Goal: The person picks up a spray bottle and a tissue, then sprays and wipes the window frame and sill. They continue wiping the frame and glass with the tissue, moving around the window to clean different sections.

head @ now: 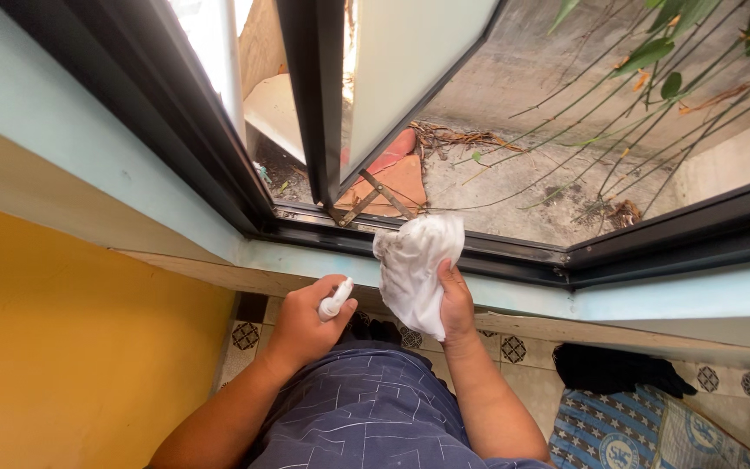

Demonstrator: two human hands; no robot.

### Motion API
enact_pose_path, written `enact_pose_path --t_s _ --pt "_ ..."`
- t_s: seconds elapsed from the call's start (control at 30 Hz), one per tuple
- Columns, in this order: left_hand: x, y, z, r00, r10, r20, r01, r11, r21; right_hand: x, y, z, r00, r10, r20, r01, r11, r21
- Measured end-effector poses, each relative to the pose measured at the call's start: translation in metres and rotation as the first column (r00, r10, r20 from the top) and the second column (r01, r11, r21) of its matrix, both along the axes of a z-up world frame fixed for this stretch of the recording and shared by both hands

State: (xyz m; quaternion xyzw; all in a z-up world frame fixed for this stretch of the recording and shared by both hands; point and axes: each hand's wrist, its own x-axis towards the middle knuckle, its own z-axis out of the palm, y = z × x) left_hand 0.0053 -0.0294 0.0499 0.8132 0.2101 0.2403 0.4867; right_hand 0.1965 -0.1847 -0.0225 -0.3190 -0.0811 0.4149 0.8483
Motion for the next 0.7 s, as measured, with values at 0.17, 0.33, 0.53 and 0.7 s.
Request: enact_pose_path --t_s 0.17,0.33,0.53,0.7 --pt "-0.015 0.0 -0.037 0.987 0.061 -0.151 -0.052 0.997 0.063 -0.015 0.027 -0.028 0.998 0.064 0.013 -0.062 0.994 -0.088" --pt "-0.044 0.015 -0.083 0.921 0.32 -0.223 -0.327 0.945 0.003 -0.032 0.067 -0.054 0.951 0.097 0.295 -0.009 0.958 -0.287" --pt "-0.087 0.039 -0.11 0.792 0.541 -0.284 -0.547 0.835 0.065 -0.053 0.117 -0.072 0.853 0.131 0.505 -0.007 0.97 -0.241" --pt "-0.106 0.037 -0.113 0.719 0.538 -0.439 -0.565 0.821 0.082 -0.066 0.142 -0.053 0.591 0.086 0.802 0.18 0.955 -0.235"
